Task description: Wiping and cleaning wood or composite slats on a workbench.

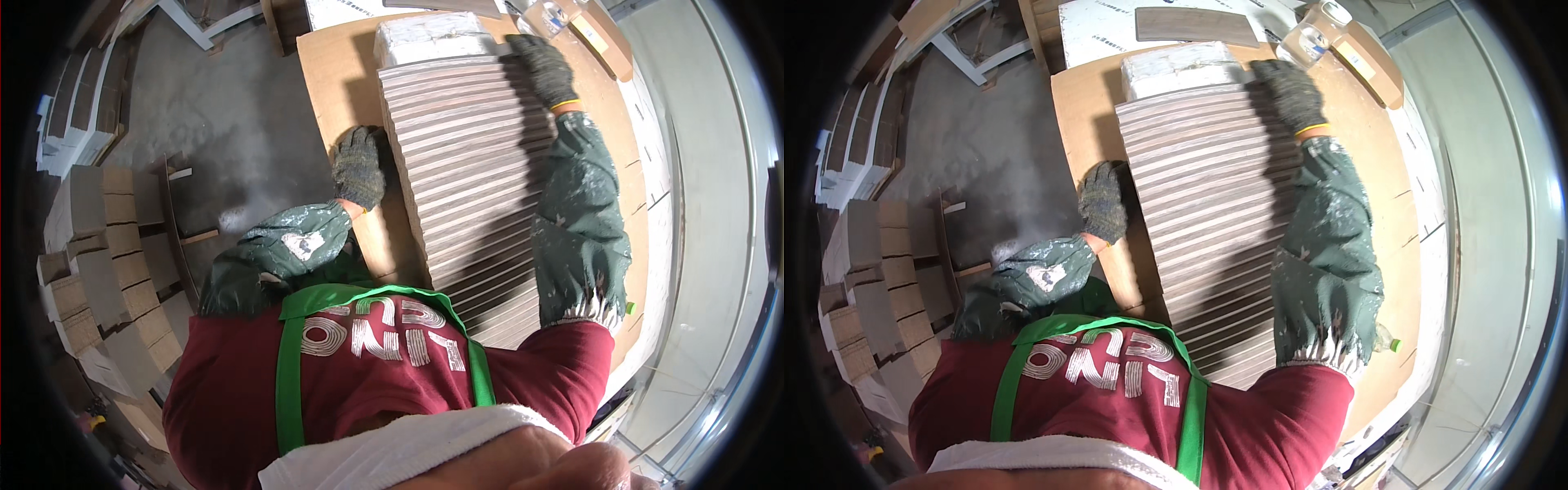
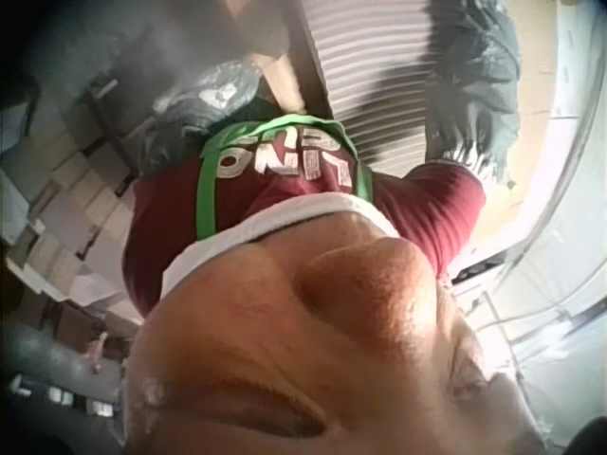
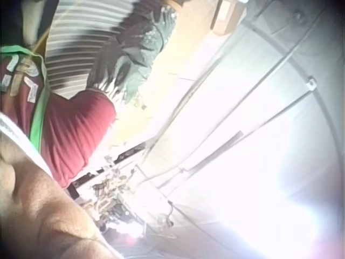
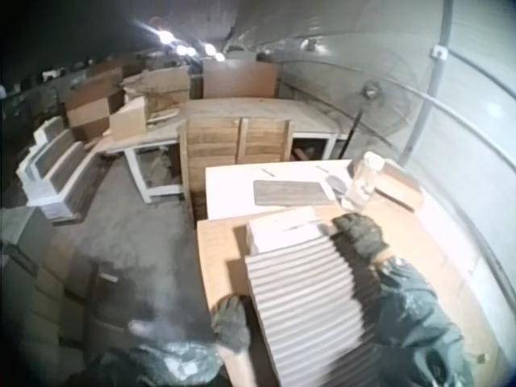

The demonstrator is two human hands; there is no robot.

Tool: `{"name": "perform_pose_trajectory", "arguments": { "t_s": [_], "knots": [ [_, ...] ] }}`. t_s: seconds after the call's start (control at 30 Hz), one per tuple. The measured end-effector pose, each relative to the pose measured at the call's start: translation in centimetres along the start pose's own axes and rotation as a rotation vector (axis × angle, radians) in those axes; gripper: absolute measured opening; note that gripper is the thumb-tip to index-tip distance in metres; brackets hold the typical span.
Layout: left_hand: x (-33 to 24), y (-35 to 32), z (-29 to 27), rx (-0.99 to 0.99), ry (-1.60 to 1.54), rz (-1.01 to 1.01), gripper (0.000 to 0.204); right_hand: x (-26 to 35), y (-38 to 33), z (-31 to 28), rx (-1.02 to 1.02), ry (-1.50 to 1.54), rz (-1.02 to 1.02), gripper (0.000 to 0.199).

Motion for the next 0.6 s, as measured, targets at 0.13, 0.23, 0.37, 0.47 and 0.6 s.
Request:
{"name": "perform_pose_trajectory", "arguments": {
  "t_s": [0.13,0.23,0.37,0.47,0.6],
  "knots": [
    [-0.4,0.5,-1.1,0.144,-0.081,-0.089,0.061,-12.0,-3.4,1.8,0.192,-0.017,0.431,0.039],
    [-0.2,0.7,-1.0,0.068,0.026,-0.069,0.06,-13.5,-4.6,2.3,0.173,0.011,0.574,0.041],
    [-0.3,0.7,-0.4,0.271,-0.134,-0.123,0.067,-9.1,-6.0,0.4,0.187,0.169,0.637,0.049],
    [-1.2,-0.9,0.9,0.064,-0.131,0.006,0.069,-7.1,-8.4,-1.2,0.216,0.093,0.777,0.047],
    [-0.2,0.5,2.5,0.378,0.061,0.082,0.073,1.1,-5.5,-1.5,0.165,0.14,0.826,0.043]
  ]
}}
Point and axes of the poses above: each hand's wrist, its own y-axis towards the middle knuckle, its own z-axis out of the palm, x = y × z, the point moved 9 cm from there along y, towards the middle knuckle, and after that the axes turned 1 degree about z, right-handed, at the moved point
